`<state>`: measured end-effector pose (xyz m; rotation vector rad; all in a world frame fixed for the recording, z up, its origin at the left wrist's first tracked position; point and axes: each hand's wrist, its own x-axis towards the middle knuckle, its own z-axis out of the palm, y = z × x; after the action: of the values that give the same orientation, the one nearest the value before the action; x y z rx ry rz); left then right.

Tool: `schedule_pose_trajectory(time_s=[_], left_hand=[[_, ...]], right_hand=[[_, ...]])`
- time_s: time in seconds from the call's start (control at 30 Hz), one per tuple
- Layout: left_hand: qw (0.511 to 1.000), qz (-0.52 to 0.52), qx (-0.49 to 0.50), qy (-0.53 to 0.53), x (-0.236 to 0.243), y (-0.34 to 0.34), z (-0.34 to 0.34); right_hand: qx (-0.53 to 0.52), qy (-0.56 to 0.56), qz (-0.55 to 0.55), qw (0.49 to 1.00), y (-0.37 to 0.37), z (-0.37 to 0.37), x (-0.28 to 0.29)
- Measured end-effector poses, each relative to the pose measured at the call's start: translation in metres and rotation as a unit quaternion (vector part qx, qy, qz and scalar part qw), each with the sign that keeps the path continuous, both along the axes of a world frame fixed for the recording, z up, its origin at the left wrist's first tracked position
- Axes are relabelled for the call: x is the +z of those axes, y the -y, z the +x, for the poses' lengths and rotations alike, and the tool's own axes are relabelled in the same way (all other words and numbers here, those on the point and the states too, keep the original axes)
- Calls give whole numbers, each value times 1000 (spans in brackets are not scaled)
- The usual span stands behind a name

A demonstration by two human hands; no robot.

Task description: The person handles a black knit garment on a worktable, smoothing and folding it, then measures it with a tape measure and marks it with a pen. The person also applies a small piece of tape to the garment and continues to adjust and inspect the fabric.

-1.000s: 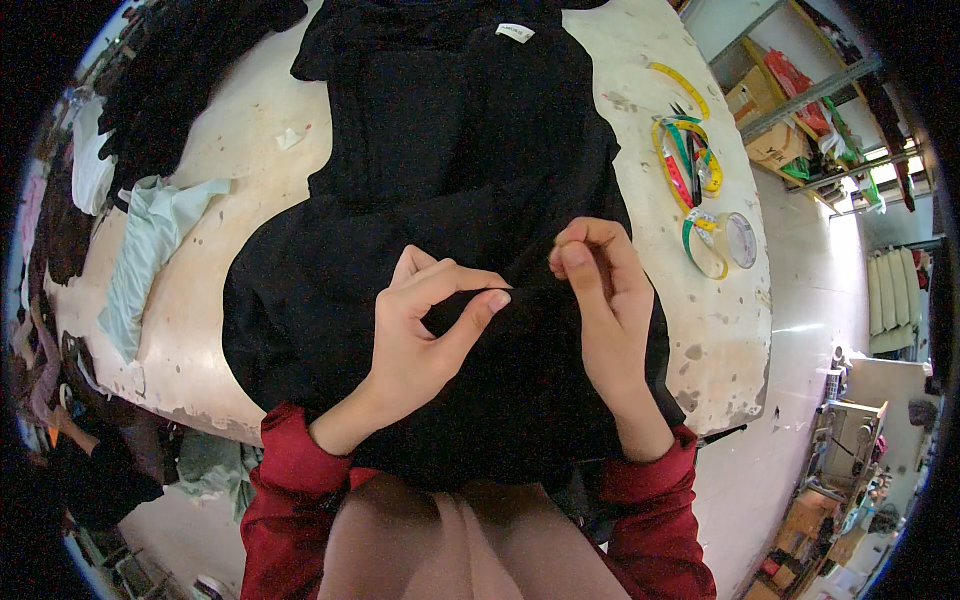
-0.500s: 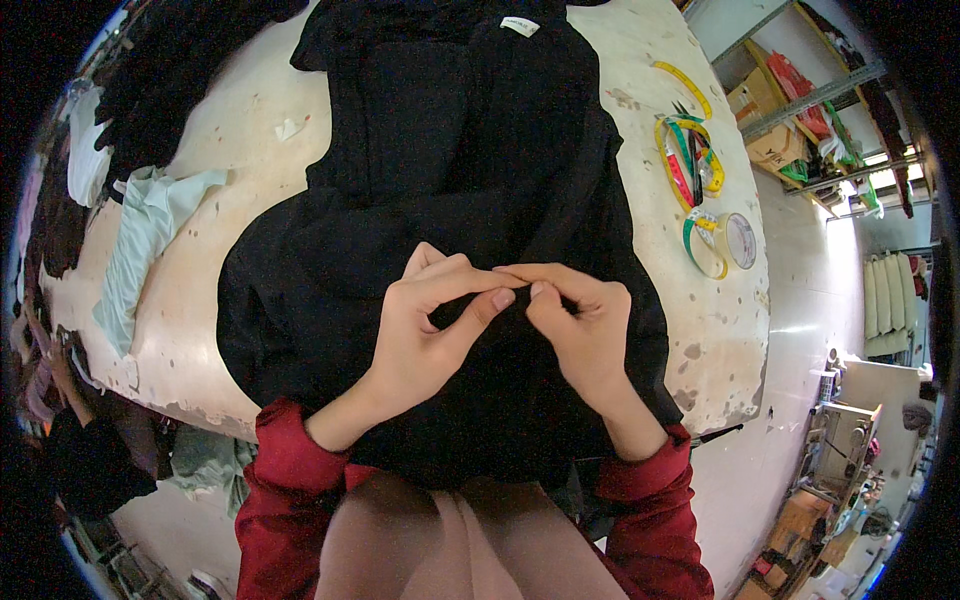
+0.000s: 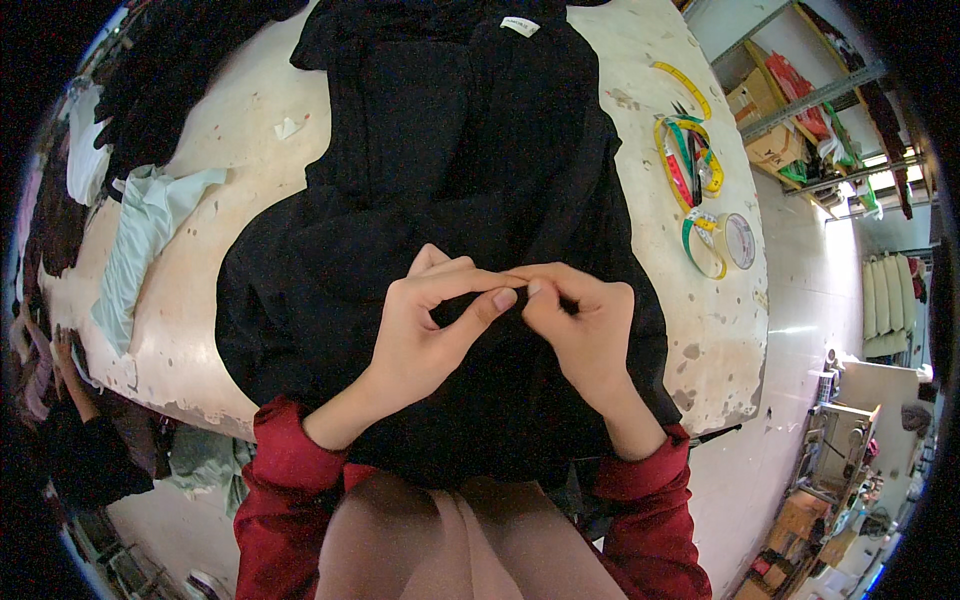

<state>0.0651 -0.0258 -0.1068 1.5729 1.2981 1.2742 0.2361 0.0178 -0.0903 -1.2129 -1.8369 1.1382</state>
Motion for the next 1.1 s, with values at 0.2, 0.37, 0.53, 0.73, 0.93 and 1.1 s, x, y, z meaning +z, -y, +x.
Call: schedule_pose_trajectory(time_s=[0.2,0.37,0.53,0.73,0.93,1.1], left_hand=[[999,-35,8,31,2,2,-3],[1000,-29,4,10,2,1,-2],[999,-36,-23,2,4,2,-3],[998,-43,0,42,6,3,-4],[999,-15,29,-5,9,4,-5],[994,35,55,-83,10,4,-4]], right_hand=[[26,-122,-71,990,-6,6,9],[24,-53,126,990,0,-2,-9],[-6,-2,-52,999,0,4,2],[27,-176,-43,983,-6,7,9],[31,-76,145,986,1,0,1],[32,-8,227,973,3,-2,1]])
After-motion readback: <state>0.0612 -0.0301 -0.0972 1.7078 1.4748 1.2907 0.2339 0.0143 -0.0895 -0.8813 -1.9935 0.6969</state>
